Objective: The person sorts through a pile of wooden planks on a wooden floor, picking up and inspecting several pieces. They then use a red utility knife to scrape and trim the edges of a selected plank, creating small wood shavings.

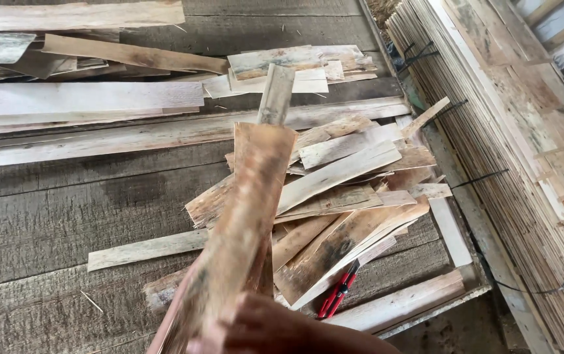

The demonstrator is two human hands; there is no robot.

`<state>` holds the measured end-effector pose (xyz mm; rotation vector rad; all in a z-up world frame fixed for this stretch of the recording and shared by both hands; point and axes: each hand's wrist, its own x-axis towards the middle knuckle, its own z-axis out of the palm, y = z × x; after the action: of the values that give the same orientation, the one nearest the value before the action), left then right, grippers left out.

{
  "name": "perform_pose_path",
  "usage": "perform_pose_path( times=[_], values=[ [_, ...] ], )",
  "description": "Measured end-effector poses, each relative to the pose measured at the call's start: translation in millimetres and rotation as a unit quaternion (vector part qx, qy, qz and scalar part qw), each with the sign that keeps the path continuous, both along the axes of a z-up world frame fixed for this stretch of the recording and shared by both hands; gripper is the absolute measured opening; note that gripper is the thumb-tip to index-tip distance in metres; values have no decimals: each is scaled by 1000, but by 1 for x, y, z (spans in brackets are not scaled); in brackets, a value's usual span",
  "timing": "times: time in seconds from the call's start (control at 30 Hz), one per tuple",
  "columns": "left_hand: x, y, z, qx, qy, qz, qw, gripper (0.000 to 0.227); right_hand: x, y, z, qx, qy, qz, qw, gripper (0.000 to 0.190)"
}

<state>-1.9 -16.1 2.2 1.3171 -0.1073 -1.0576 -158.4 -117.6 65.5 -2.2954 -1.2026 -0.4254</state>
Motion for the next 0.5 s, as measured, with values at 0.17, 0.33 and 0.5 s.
perform_pose_path(
  times=[0.17, 0.33, 0.5],
  values=[
    [2, 5, -4, -13, 62, 32, 997, 85, 20, -12, -31, -12, -16, -123, 992, 28],
    [5, 0, -8, -27, 155, 66, 985, 99, 8, -34, -85, 0, -63, -252, 966, 38],
    [7, -8, 6, -54, 159, 60, 984, 92, 4, -38, -110, -53, -74, -355, 930, 54]
  ],
)
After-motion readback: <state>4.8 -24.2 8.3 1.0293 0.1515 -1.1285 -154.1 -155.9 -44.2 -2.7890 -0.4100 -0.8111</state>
